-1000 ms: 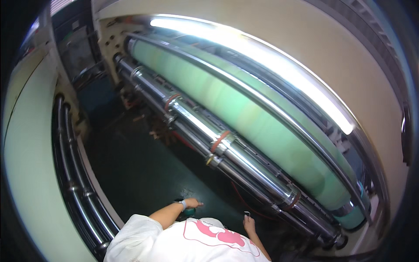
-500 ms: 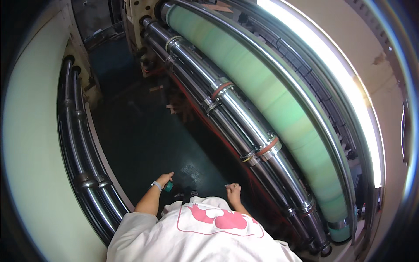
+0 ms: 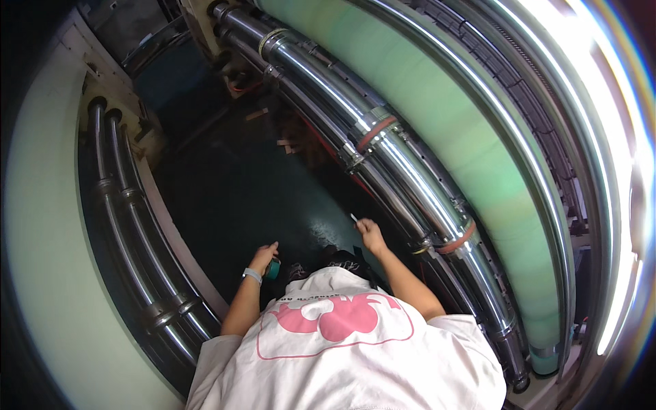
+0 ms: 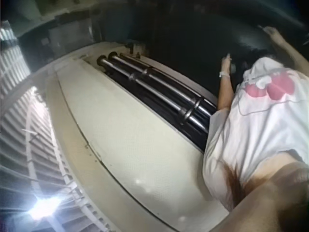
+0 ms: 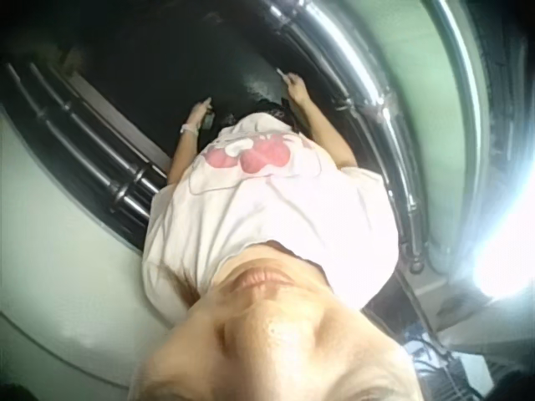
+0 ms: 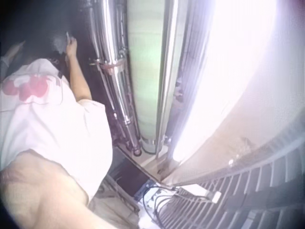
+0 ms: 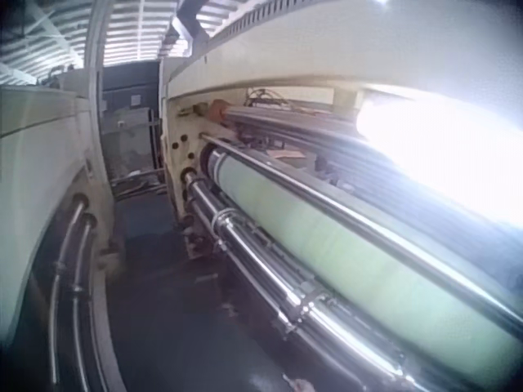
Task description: The person uses a tape measure to measure the distance between metal rollers on a large industrial machine. They repeatedly extend the tape measure, align it with the rollers, and mark positions with a pen. The person moves around the machine to measure different sections.
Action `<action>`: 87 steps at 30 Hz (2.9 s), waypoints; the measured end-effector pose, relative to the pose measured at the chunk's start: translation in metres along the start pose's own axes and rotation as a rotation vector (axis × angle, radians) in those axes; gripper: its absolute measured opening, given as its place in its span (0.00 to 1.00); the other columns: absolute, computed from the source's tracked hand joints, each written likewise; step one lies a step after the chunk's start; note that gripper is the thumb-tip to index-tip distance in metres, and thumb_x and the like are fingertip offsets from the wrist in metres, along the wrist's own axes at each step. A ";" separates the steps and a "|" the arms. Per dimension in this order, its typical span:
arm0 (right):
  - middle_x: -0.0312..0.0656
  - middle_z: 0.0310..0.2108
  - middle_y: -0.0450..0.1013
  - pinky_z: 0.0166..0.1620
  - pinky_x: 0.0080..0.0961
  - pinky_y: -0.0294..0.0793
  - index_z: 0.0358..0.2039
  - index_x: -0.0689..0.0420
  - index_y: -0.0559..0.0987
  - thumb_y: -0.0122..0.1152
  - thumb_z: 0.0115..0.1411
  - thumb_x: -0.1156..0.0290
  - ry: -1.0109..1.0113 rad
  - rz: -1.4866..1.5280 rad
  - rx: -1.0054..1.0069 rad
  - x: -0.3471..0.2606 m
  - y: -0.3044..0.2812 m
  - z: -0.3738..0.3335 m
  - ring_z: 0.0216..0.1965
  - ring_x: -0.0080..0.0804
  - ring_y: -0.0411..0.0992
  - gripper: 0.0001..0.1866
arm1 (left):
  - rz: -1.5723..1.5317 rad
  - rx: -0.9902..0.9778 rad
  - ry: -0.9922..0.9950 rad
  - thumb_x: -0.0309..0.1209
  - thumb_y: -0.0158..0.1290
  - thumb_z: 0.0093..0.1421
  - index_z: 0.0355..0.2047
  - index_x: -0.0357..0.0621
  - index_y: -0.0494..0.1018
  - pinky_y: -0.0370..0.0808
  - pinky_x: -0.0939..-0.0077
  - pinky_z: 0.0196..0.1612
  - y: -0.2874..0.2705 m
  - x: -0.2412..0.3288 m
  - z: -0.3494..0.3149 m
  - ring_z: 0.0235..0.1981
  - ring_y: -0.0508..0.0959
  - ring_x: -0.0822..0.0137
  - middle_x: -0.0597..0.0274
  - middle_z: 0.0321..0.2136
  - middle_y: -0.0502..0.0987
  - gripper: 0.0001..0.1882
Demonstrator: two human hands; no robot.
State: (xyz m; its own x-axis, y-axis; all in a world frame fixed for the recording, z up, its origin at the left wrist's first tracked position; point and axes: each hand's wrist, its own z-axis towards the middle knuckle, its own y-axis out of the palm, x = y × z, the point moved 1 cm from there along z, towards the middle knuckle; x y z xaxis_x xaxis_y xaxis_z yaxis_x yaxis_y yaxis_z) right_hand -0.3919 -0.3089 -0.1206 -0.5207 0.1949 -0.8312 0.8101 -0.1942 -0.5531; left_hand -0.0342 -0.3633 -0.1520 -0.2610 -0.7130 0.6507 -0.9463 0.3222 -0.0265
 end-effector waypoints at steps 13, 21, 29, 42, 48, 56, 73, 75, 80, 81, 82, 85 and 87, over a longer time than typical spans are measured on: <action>0.38 0.23 0.70 0.32 0.18 0.68 0.32 0.64 0.71 0.46 0.58 0.75 0.249 0.204 0.282 -0.085 0.047 0.131 0.26 0.22 0.67 0.07 | 0.365 -0.284 0.085 0.46 0.46 0.56 0.28 0.36 0.67 0.67 0.78 0.23 -0.027 0.190 0.109 0.16 0.72 0.68 0.60 0.21 0.70 0.21; 0.45 0.25 0.73 0.34 0.22 0.70 0.33 0.63 0.72 0.46 0.58 0.74 0.456 0.116 0.650 -0.100 0.092 0.144 0.29 0.31 0.73 0.07 | 0.668 -0.412 0.083 0.45 0.46 0.56 0.27 0.35 0.67 0.68 0.76 0.23 -0.088 0.304 0.203 0.15 0.72 0.68 0.58 0.25 0.70 0.21; 0.44 0.24 0.73 0.34 0.22 0.69 0.33 0.62 0.72 0.47 0.57 0.75 0.474 0.162 0.922 -0.123 0.115 0.144 0.29 0.31 0.73 0.06 | 0.908 -0.488 0.104 0.44 0.45 0.57 0.26 0.35 0.67 0.68 0.76 0.23 -0.101 0.352 0.221 0.16 0.72 0.68 0.58 0.24 0.70 0.20; 0.47 0.29 0.73 0.38 0.28 0.67 0.33 0.60 0.73 0.46 0.59 0.62 0.651 0.208 0.826 -0.088 0.121 0.163 0.34 0.38 0.72 0.14 | 0.895 -0.416 0.087 0.42 0.46 0.57 0.28 0.34 0.67 0.68 0.76 0.24 -0.116 0.334 0.228 0.16 0.72 0.66 0.57 0.24 0.70 0.19; 0.45 0.20 0.69 0.29 0.28 0.65 0.26 0.60 0.72 0.51 0.56 0.60 0.485 0.304 0.722 -0.054 0.108 0.149 0.23 0.36 0.67 0.14 | 0.907 -0.392 0.085 0.43 0.46 0.57 0.29 0.34 0.67 0.68 0.76 0.24 -0.111 0.328 0.208 0.17 0.72 0.66 0.57 0.25 0.70 0.20; 0.32 0.16 0.66 0.26 0.16 0.62 0.20 0.57 0.72 0.57 0.53 0.65 0.570 0.705 0.423 -0.043 0.077 0.152 0.20 0.18 0.62 0.11 | 0.790 -0.312 0.104 0.45 0.47 0.55 0.23 0.37 0.69 0.66 0.75 0.27 -0.118 0.318 0.202 0.21 0.70 0.68 0.60 0.20 0.70 0.20; 0.46 0.30 0.72 0.41 0.37 0.61 0.29 0.53 0.77 0.51 0.53 0.55 0.511 -0.771 0.220 -0.117 0.015 0.157 0.38 0.41 0.69 0.15 | 0.866 -0.433 0.245 0.49 0.46 0.54 0.28 0.34 0.70 0.68 0.73 0.30 -0.061 0.286 0.214 0.24 0.73 0.64 0.56 0.22 0.73 0.24; 0.46 0.31 0.71 0.40 0.37 0.62 0.29 0.53 0.77 0.53 0.51 0.56 0.483 -0.799 0.208 -0.117 0.016 0.156 0.38 0.41 0.68 0.14 | 0.938 -0.497 0.276 0.50 0.47 0.53 0.29 0.34 0.70 0.68 0.73 0.29 -0.043 0.301 0.199 0.22 0.73 0.64 0.56 0.21 0.73 0.26; 0.49 0.23 0.71 0.31 0.36 0.67 0.23 0.59 0.76 0.56 0.49 0.55 0.551 -0.466 0.157 -0.143 0.018 0.154 0.27 0.44 0.71 0.18 | 1.018 -0.756 0.289 0.52 0.47 0.53 0.35 0.35 0.67 0.68 0.79 0.28 0.009 0.346 0.123 0.22 0.73 0.71 0.59 0.21 0.72 0.27; 0.51 0.19 0.71 0.28 0.36 0.68 0.19 0.59 0.76 0.54 0.52 0.55 0.476 -0.297 0.253 -0.143 0.029 0.150 0.23 0.47 0.70 0.18 | 1.036 -0.804 0.304 0.53 0.47 0.53 0.37 0.36 0.66 0.67 0.79 0.29 0.020 0.346 0.114 0.23 0.73 0.71 0.59 0.21 0.73 0.29; 0.44 0.16 0.68 0.26 0.28 0.65 0.22 0.62 0.75 0.53 0.55 0.58 0.453 0.003 0.292 -0.145 0.045 0.148 0.18 0.27 0.66 0.18 | 1.037 -0.837 0.334 0.53 0.48 0.52 0.40 0.36 0.64 0.67 0.79 0.30 0.031 0.346 0.105 0.24 0.73 0.71 0.59 0.21 0.73 0.30; 0.30 0.21 0.66 0.22 0.16 0.60 0.30 0.60 0.73 0.50 0.57 0.65 0.342 0.567 0.202 -0.161 0.089 0.137 0.19 0.18 0.60 0.11 | 1.029 -0.943 0.444 0.52 0.50 0.52 0.49 0.36 0.57 0.68 0.79 0.33 0.062 0.339 0.086 0.28 0.73 0.70 0.57 0.23 0.73 0.35; 0.28 0.20 0.65 0.19 0.13 0.56 0.30 0.57 0.72 0.51 0.56 0.67 0.542 0.815 0.057 -0.220 0.079 0.127 0.18 0.15 0.58 0.07 | 0.992 -1.002 0.545 0.51 0.51 0.51 0.54 0.37 0.52 0.68 0.79 0.34 0.073 0.327 0.085 0.30 0.73 0.69 0.56 0.25 0.73 0.39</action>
State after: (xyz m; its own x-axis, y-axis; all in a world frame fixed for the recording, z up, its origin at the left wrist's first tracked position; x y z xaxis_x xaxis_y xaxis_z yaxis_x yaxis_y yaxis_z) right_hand -0.2473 -0.4897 0.0117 0.3985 0.3922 -0.8291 0.8448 -0.5089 0.1653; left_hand -0.2046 -0.6261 -0.0061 -0.3837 0.2805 0.8798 0.1420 0.9593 -0.2439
